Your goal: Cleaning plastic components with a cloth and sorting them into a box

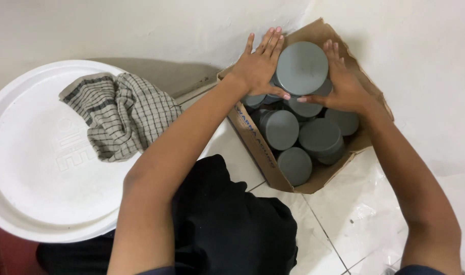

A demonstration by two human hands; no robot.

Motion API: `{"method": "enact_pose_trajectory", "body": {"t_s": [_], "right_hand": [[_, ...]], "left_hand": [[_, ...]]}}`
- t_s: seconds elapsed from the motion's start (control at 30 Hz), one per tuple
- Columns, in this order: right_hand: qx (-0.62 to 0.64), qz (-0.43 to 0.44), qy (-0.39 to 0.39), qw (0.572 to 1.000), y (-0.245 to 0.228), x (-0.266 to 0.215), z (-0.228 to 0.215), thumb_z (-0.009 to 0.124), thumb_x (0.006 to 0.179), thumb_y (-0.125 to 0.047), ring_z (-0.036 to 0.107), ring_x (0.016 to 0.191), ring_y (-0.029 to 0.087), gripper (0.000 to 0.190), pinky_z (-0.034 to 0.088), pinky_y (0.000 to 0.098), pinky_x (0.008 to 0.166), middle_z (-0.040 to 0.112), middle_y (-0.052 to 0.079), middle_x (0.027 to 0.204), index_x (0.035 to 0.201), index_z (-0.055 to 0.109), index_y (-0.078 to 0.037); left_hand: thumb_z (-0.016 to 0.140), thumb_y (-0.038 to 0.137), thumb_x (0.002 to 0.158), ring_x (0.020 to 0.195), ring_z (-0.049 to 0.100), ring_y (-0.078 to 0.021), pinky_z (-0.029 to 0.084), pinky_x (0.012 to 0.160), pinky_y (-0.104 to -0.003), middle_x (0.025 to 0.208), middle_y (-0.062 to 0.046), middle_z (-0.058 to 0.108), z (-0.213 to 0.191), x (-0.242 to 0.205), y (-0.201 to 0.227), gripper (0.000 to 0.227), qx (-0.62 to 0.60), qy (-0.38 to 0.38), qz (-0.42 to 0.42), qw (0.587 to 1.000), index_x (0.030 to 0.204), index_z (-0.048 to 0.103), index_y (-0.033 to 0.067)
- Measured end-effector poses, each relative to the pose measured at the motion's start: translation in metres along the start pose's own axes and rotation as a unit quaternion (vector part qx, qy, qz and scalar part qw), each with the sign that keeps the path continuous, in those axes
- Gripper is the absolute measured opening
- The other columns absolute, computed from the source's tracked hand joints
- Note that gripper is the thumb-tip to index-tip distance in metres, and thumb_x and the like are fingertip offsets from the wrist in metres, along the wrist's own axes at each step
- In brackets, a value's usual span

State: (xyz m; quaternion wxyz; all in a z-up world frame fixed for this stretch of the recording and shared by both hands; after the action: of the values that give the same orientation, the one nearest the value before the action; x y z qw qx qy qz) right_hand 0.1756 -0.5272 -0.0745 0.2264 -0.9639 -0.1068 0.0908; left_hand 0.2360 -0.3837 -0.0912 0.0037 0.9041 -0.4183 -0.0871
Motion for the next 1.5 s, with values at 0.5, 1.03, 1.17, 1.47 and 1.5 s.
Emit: {"method": "enact_pose_trajectory", "body": {"t_s": [0.5, 1.03, 1.17, 1.47, 1.5], "right_hand": [[0.099, 0.121, -0.091, 0.984, 0.087, -0.003, 0.058, 0.070, 0.060, -0.047, -0.022, 0.137, 0.024, 0.123, -0.003, 0.0458, 0.111, -0.020, 0.007, 0.150, 0.141, -0.015, -0.011], [0.166, 0.105, -0.101, 0.975, 0.097, -0.023, 0.073, 0.078, 0.065, -0.039, -0.019, 0.134, 0.042, 0.122, -0.011, 0.0578, 0.107, -0.011, 0.026, 0.147, 0.142, -0.006, 0.004], [0.132, 0.108, -0.088, 0.981, 0.090, -0.040, 0.063, 0.080, 0.059, -0.043, -0.018, 0.134, 0.042, 0.128, -0.009, 0.0577, 0.107, -0.010, 0.026, 0.147, 0.141, -0.006, 0.005], [0.001, -0.078, 0.072, 0.994, -0.033, -0.029, -0.004, 0.066, 0.073, -0.038, -0.011, 0.136, 0.039, 0.108, 0.005, 0.0538, 0.111, -0.007, 0.021, 0.149, 0.142, -0.007, 0.000], [-0.022, -0.131, 0.110, 0.985, -0.048, -0.024, -0.008, 0.062, 0.077, -0.040, -0.009, 0.140, 0.034, 0.103, 0.009, 0.0502, 0.113, -0.006, 0.017, 0.152, 0.143, -0.008, -0.004]], "left_hand": [[0.039, 0.088, 0.061, 0.136, -0.022, -0.0256, -0.014, 0.106, -0.058, 0.148, -0.010, -0.022, 0.076, 0.056, 0.028, 0.130, -0.056, -0.114, 0.015, 0.992, 0.143, -0.011, 0.0016], [0.030, 0.097, 0.057, 0.140, -0.011, -0.0239, -0.016, 0.107, -0.057, 0.152, -0.010, -0.007, 0.102, 0.062, 0.040, 0.133, -0.089, -0.161, 0.032, 0.982, 0.144, -0.003, 0.0024], [0.028, 0.096, 0.058, 0.140, -0.010, -0.0240, -0.014, 0.108, -0.057, 0.152, -0.010, -0.007, 0.080, 0.049, 0.039, 0.131, -0.067, -0.160, 0.029, 0.984, 0.145, -0.002, 0.0023], [0.020, 0.088, 0.067, 0.139, -0.013, -0.0264, -0.013, 0.107, -0.056, 0.151, -0.012, -0.013, -0.058, -0.041, 0.017, 0.118, 0.023, -0.084, 0.068, 0.994, 0.144, -0.007, 0.0020], [0.022, 0.083, 0.070, 0.138, -0.017, -0.0257, -0.014, 0.105, -0.055, 0.150, -0.012, -0.017, -0.080, -0.059, 0.016, 0.114, 0.026, -0.066, 0.074, 0.995, 0.142, -0.012, 0.0023]]}}
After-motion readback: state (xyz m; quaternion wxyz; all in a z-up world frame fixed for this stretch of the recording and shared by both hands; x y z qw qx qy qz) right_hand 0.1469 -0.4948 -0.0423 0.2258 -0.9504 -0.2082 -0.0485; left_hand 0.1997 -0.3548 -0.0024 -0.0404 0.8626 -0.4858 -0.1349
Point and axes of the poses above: each hand's wrist, its own x-axis towards the middle knuckle, its own z-axis out of the palm, y = z × x, the point moved 7 cm from there along x, towards the middle knuckle
